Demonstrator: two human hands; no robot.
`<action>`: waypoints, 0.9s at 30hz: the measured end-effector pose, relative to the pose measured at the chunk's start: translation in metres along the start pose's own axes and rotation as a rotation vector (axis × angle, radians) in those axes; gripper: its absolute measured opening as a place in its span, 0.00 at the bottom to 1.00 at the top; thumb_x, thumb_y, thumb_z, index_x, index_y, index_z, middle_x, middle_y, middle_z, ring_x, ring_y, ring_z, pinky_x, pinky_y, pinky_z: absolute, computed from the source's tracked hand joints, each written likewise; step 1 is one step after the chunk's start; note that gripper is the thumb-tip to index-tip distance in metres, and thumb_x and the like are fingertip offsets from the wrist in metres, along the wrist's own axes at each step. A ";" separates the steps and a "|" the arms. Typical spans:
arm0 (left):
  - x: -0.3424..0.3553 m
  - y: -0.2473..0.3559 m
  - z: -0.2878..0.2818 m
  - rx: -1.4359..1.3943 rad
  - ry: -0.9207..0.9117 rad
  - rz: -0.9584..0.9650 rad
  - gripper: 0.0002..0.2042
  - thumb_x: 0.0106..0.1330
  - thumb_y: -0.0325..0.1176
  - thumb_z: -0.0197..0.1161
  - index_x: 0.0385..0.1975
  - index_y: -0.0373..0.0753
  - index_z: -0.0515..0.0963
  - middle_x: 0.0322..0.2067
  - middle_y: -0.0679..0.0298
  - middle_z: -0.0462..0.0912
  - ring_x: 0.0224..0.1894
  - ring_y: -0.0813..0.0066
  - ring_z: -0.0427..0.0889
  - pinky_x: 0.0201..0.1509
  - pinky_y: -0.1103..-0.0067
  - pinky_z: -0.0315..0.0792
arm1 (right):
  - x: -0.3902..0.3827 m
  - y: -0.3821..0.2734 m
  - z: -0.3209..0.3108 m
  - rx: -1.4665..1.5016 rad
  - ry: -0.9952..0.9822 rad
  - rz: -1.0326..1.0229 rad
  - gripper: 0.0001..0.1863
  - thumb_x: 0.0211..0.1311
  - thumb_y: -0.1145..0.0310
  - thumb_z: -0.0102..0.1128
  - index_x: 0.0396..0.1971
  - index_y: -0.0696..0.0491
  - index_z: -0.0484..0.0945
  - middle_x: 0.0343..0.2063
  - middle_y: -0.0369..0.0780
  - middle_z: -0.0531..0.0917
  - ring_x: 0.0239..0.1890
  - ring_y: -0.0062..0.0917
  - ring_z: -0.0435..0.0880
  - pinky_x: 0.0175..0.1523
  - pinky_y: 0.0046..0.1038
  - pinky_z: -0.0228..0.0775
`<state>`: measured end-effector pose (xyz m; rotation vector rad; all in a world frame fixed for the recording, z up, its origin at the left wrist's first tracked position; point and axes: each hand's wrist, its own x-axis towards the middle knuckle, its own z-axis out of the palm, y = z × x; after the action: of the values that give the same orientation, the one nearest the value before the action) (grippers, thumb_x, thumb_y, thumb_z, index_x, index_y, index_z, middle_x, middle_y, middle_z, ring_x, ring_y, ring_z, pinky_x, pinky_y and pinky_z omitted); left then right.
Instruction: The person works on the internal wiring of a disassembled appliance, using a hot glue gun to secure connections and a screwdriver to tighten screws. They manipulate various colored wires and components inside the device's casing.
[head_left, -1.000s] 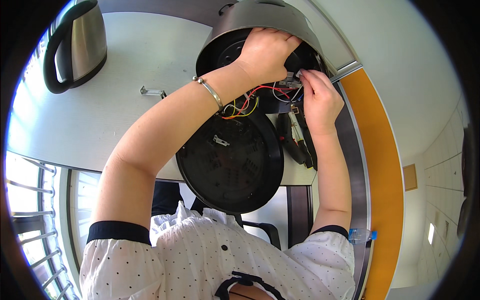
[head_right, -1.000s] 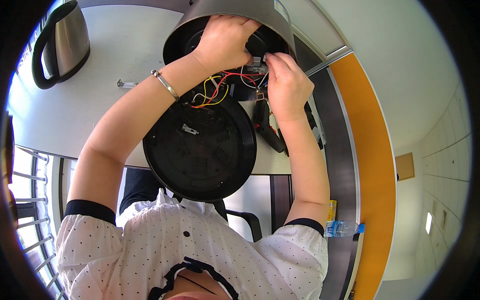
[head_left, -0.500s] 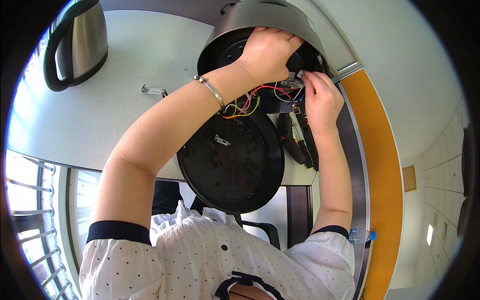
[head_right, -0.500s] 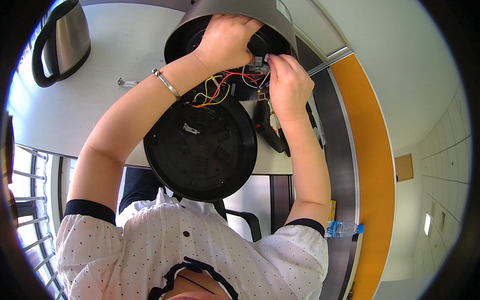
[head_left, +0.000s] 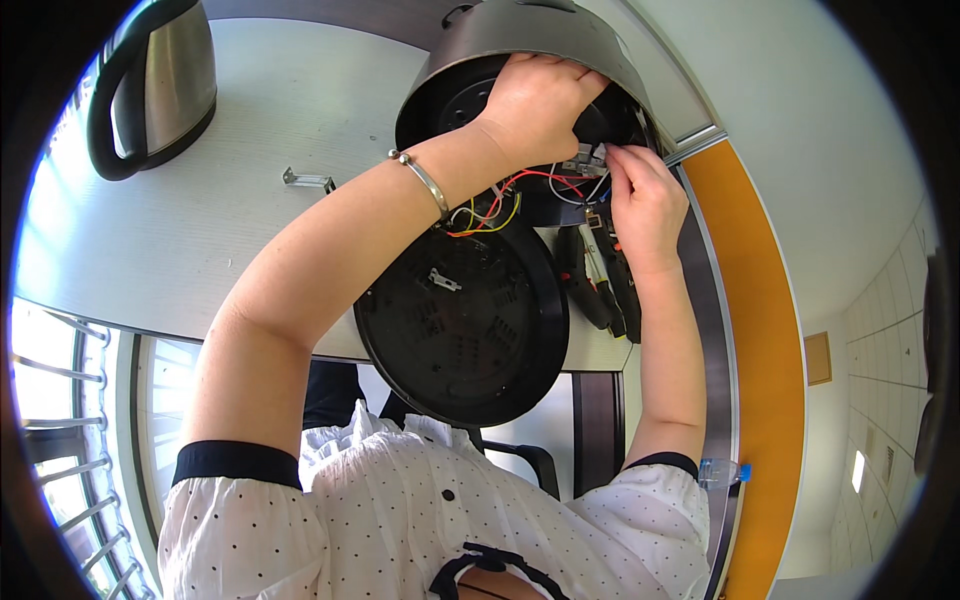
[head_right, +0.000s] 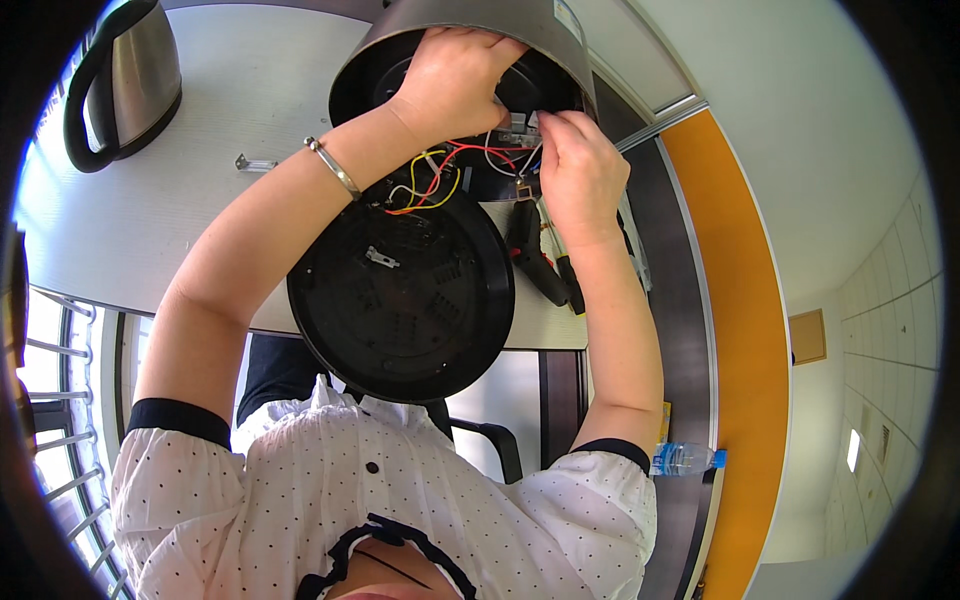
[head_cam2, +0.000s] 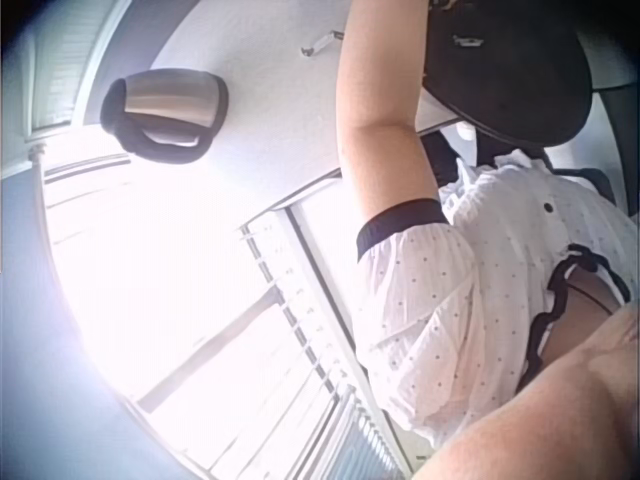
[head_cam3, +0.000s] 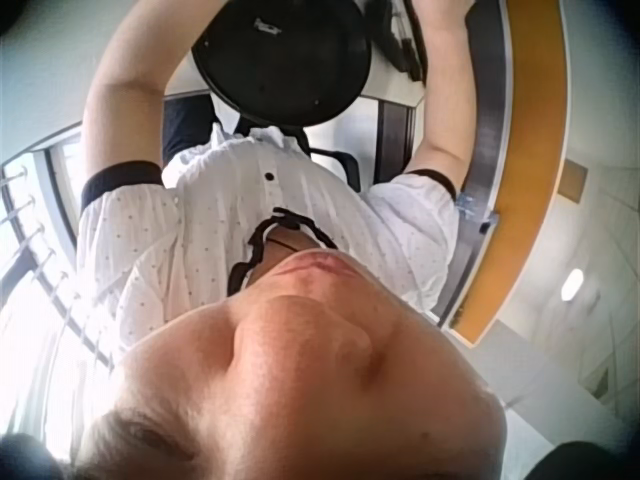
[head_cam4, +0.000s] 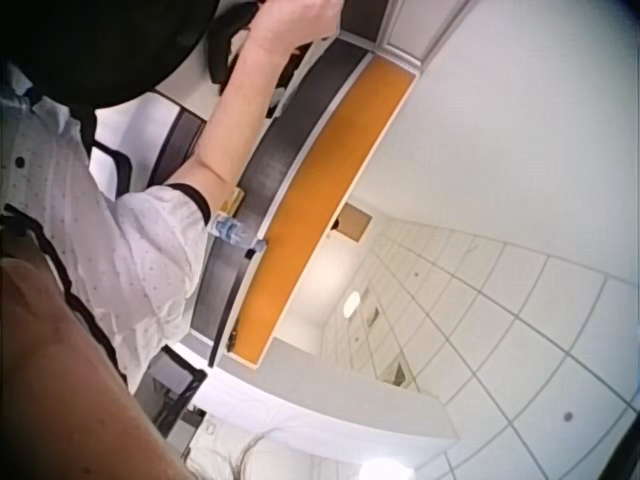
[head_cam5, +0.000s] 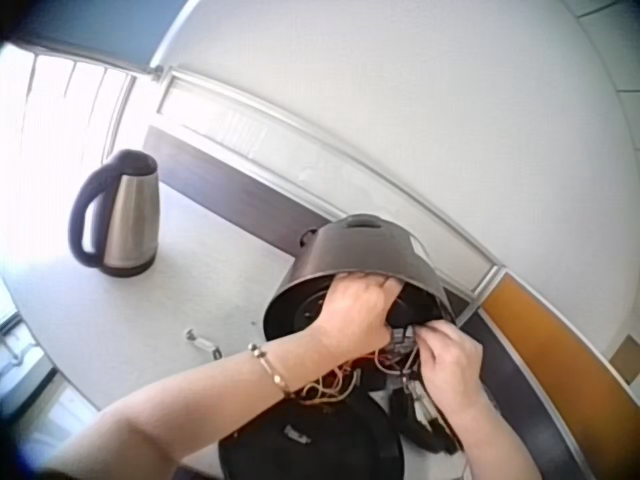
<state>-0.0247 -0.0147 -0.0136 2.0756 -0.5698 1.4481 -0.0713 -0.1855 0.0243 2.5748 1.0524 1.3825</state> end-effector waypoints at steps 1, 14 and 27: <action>0.000 0.000 0.000 0.003 0.006 0.002 0.26 0.39 0.29 0.66 0.46 0.44 0.77 0.43 0.64 0.80 0.51 0.65 0.76 0.59 0.69 0.63 | 0.000 -0.001 0.000 -0.011 -0.007 0.002 0.06 0.52 0.74 0.62 0.31 0.50 0.83 0.29 0.36 0.82 0.27 0.34 0.81 0.31 0.32 0.73; -0.001 0.000 0.000 -0.006 0.015 0.007 0.26 0.40 0.29 0.66 0.46 0.44 0.77 0.43 0.64 0.80 0.51 0.65 0.76 0.58 0.69 0.63 | 0.001 -0.006 -0.001 -0.123 -0.049 -0.077 0.08 0.51 0.74 0.61 0.33 0.49 0.83 0.30 0.34 0.80 0.28 0.31 0.81 0.31 0.31 0.73; -0.001 0.000 0.002 -0.001 0.055 0.019 0.25 0.41 0.30 0.65 0.46 0.45 0.78 0.43 0.64 0.80 0.50 0.66 0.77 0.57 0.69 0.64 | -0.004 -0.006 0.004 -0.185 0.046 -0.056 0.07 0.51 0.73 0.62 0.31 0.49 0.83 0.29 0.34 0.81 0.26 0.30 0.81 0.30 0.30 0.73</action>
<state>-0.0237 -0.0154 -0.0150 2.0285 -0.5695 1.5105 -0.0732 -0.1822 0.0176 2.3766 0.9460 1.4565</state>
